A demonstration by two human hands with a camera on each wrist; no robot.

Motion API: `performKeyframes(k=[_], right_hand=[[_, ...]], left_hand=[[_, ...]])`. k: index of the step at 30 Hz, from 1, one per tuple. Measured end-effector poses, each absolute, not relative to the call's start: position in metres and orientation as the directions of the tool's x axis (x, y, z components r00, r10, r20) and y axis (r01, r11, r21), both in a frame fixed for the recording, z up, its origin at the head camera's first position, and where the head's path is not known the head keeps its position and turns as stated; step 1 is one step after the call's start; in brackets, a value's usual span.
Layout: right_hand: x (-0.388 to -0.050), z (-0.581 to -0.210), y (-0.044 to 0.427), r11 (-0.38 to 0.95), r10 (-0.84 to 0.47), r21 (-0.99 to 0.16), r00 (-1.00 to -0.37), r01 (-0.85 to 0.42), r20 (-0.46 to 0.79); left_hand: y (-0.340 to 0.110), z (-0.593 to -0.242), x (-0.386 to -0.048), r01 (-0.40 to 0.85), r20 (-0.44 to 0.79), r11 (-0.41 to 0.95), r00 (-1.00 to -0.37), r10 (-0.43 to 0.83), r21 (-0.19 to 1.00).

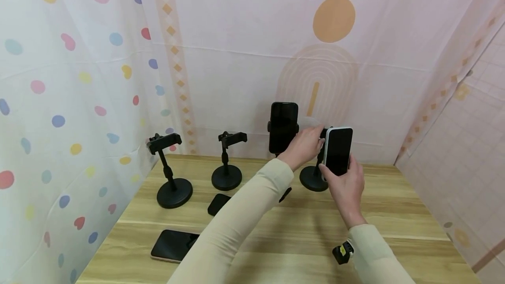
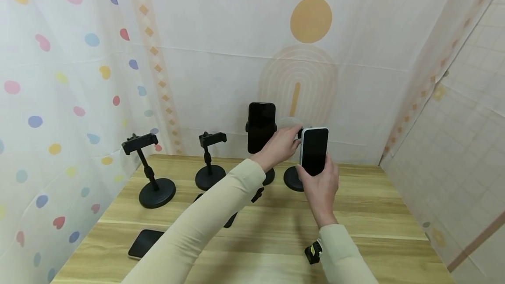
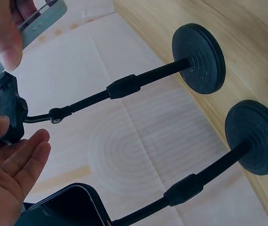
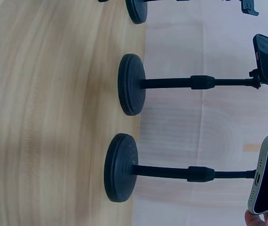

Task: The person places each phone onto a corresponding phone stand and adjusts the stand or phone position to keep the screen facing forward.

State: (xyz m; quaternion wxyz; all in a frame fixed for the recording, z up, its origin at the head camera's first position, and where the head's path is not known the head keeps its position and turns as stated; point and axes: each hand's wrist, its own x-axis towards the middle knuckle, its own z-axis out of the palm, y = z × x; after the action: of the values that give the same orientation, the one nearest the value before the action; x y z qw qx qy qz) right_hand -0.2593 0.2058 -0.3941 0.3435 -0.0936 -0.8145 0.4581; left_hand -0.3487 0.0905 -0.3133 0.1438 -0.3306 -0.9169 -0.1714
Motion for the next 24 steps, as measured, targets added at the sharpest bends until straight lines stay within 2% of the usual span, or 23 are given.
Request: performKeyframes(k=[15, 24], right_hand=[[-0.271, -0.381, 0.209, 0.52, 0.455, -0.834, -0.768, -0.182, 0.451], [-0.279, -0.373, 0.211, 0.46, 0.442, -0.876, -0.818, -0.145, 0.368]], left_hand=[[0.093, -0.317, -0.354, 0.682, 0.443, 0.681, -0.715, 0.541, 0.269], [0.093, -0.317, -0.358, 0.63, 0.411, 0.623, -0.776, 0.479, 0.464]])
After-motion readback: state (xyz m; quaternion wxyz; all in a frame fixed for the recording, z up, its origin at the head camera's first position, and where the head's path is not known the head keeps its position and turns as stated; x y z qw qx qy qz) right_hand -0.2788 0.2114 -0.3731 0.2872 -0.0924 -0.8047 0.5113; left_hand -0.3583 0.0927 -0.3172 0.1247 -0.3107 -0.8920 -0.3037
